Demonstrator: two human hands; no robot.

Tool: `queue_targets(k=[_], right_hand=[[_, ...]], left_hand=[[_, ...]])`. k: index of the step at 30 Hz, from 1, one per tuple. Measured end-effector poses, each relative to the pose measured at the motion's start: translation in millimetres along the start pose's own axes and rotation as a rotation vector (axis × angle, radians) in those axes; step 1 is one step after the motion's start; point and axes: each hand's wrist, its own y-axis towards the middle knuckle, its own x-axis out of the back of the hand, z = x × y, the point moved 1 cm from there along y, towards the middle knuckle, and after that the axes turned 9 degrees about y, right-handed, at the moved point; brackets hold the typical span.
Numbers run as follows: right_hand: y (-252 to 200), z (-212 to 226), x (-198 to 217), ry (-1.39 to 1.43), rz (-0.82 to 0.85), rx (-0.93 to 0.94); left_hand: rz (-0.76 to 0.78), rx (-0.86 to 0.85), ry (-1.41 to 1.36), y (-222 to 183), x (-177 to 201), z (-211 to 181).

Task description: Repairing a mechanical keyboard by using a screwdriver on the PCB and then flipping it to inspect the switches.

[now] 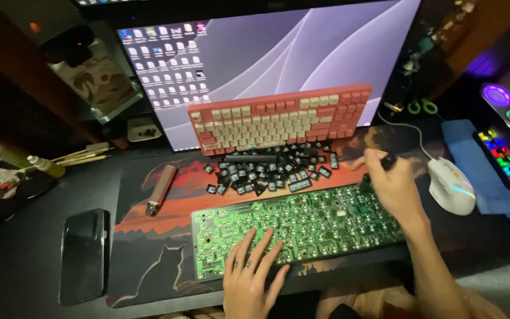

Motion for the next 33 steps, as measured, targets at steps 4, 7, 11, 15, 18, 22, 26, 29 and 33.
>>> queue_targets(k=[4,7,11,15,18,22,26,29,33], right_hand=[[-6,6,-8,-0.020,0.038,0.065],[-9,12,-14,-0.109,0.090,0.265],[-11,21,-18,-0.180,0.083,0.376],[-9,13,-7,-0.006,0.105,0.142],[-7,-1,10,0.024,0.078,0.101],[-6,-22,44,0.035,-0.044,-0.144],[3,-44,69,0.301,-0.213,-0.137],[10,-40,79,0.157,-0.141,-0.118],[21,-69,76,-0.198,0.075,0.051]], left_hand=[[0.039,0.016,0.007,1,2,-1],[0.034,-0.012,0.012,4,7,0],[0.076,-0.003,0.010,1,6,-2],[0.062,-0.005,0.040,3,7,-3],[0.048,-0.014,0.040,6,8,-4],[0.033,-0.024,0.033,7,11,-4],[0.020,-0.038,0.045,7,11,-6],[0.035,-0.028,0.047,7,11,-5],[0.019,-0.019,0.026,10,15,-8]])
